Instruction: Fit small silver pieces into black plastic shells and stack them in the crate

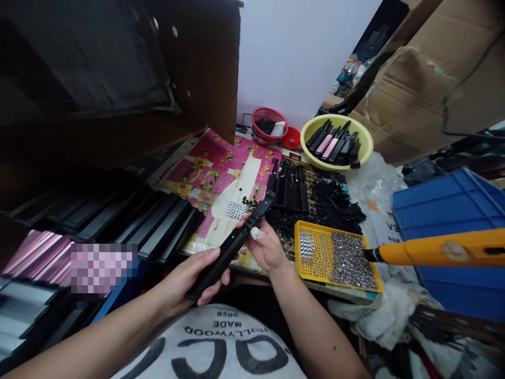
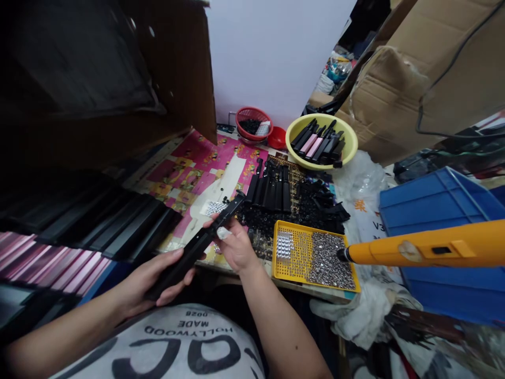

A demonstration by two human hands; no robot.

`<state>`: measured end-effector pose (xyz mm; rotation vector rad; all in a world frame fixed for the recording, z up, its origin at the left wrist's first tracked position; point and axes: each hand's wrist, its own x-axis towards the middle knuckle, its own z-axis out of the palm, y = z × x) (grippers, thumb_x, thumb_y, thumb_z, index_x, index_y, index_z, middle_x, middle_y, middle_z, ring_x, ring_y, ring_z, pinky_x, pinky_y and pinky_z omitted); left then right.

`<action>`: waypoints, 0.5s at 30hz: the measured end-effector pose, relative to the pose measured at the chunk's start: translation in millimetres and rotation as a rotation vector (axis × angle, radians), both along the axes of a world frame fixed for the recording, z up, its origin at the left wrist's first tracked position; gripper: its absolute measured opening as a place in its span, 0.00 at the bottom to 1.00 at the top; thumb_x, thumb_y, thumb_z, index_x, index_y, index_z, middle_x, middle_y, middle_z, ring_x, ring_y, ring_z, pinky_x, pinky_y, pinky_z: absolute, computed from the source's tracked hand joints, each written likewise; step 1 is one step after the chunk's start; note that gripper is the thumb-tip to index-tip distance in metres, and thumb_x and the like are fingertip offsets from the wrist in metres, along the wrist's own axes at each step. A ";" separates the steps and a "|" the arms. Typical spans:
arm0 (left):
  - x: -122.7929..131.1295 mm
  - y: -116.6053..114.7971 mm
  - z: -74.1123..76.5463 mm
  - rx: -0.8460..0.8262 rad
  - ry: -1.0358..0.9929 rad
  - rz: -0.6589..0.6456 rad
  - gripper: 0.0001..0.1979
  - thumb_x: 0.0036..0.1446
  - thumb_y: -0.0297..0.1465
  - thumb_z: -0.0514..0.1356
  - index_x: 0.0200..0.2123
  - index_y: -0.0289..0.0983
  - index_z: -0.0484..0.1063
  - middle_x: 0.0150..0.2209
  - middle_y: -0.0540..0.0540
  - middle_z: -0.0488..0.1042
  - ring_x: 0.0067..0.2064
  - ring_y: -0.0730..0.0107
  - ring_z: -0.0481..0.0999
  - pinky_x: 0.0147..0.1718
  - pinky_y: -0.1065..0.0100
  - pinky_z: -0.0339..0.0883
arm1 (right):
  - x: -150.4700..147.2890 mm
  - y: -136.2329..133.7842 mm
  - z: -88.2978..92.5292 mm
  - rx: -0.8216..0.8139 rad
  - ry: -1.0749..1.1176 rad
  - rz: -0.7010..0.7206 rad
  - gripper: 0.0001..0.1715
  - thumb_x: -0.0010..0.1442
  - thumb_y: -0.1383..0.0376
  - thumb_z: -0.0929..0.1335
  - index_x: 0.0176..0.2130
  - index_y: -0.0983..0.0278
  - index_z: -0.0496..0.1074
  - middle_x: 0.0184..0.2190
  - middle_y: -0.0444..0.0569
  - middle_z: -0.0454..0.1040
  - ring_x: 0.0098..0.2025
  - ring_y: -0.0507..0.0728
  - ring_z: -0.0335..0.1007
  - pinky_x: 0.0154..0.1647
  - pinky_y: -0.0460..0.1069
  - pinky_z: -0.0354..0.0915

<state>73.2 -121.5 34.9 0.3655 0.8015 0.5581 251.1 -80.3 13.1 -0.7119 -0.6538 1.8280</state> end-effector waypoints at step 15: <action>11.2 -2.9 4.7 -0.288 -0.267 -0.004 0.24 0.60 0.42 0.49 0.30 0.27 0.73 0.17 0.48 0.64 0.13 0.83 0.55 0.11 0.79 0.50 | 0.5 -8.1 3.2 0.084 -0.163 -0.221 0.16 0.56 0.60 0.66 0.44 0.63 0.69 0.34 0.47 0.75 0.36 0.53 0.70 0.42 0.49 0.64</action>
